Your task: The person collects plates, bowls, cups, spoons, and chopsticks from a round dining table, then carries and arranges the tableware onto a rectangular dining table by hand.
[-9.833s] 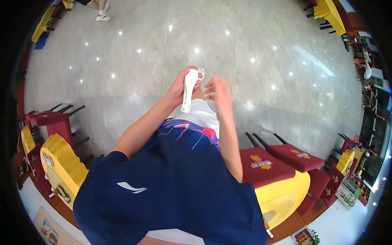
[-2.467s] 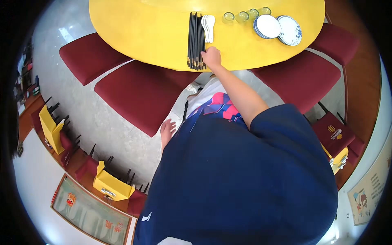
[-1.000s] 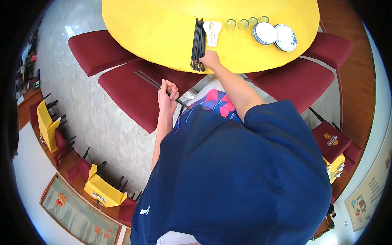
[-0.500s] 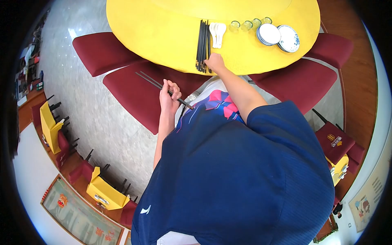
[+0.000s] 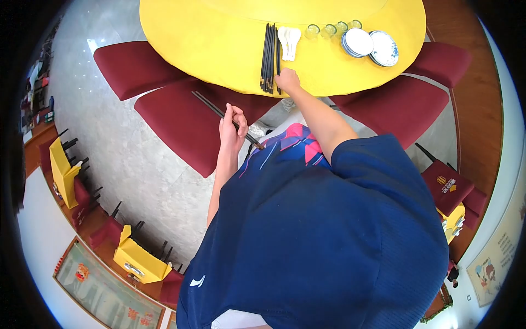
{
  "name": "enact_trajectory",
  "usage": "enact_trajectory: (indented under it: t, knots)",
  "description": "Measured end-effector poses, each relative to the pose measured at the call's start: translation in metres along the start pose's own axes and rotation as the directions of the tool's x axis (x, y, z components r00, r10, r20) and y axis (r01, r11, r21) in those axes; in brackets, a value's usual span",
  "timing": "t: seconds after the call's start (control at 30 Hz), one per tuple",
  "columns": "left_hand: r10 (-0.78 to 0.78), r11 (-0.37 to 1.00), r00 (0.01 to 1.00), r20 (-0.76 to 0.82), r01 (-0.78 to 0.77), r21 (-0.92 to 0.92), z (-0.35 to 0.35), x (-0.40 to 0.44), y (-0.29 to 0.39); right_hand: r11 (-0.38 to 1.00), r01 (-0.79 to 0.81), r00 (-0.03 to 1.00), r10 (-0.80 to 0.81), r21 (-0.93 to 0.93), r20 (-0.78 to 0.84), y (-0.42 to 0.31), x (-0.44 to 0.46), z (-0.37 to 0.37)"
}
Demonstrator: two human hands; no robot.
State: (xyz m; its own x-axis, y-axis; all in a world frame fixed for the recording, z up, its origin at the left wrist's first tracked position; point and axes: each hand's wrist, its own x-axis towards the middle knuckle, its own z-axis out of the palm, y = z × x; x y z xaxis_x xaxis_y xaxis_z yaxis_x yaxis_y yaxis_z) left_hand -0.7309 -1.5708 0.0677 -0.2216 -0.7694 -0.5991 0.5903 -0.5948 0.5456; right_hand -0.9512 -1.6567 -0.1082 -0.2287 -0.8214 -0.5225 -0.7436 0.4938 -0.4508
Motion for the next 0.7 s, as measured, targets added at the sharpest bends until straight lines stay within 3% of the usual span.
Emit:
enact_trajectory:
  t: [0.1, 0.17, 0.3, 0.37, 0.67, 0.7]
  knots:
    - [-0.007, 1.0, 1.0, 0.002, 0.008, -0.022, -0.004, 0.001, -0.005, 0.993, 0.116, 0.988, -0.117, -0.019, -0.104, -0.006, -0.011, -0.001]
    - [-0.002, 1.0, 1.0, -0.029, 0.002, 0.007, -0.002, -0.002, -0.006, 0.997, 0.038, 0.981, -0.025, 0.061, -0.193, -0.012, -0.02, -0.004]
    - [0.028, 1.0, 0.999, -0.027, -0.028, 0.007, -0.003, -0.004, -0.002, 1.0, 0.022, 0.981, -0.023, -0.007, -0.193, -0.014, -0.011, 0.0]
    - [0.046, 0.999, 0.998, -0.037, -0.045, 0.028, -0.002, -0.005, 0.003, 0.994, -0.075, 0.997, 0.073, 0.076, 0.03, -0.01, -0.003, -0.001]
    - [0.103, 0.993, 0.994, -0.036, -0.101, 0.056, -0.002, -0.001, 0.025, 0.999, 0.004, 1.0, -0.005, 0.037, 0.03, -0.003, 0.003, 0.001]
    - [0.109, 0.993, 0.994, -0.03, -0.107, 0.057, -0.001, 0.002, 0.028, 0.991, -0.02, 0.997, 0.01, 0.13, 0.081, -0.005, -0.002, -0.004]
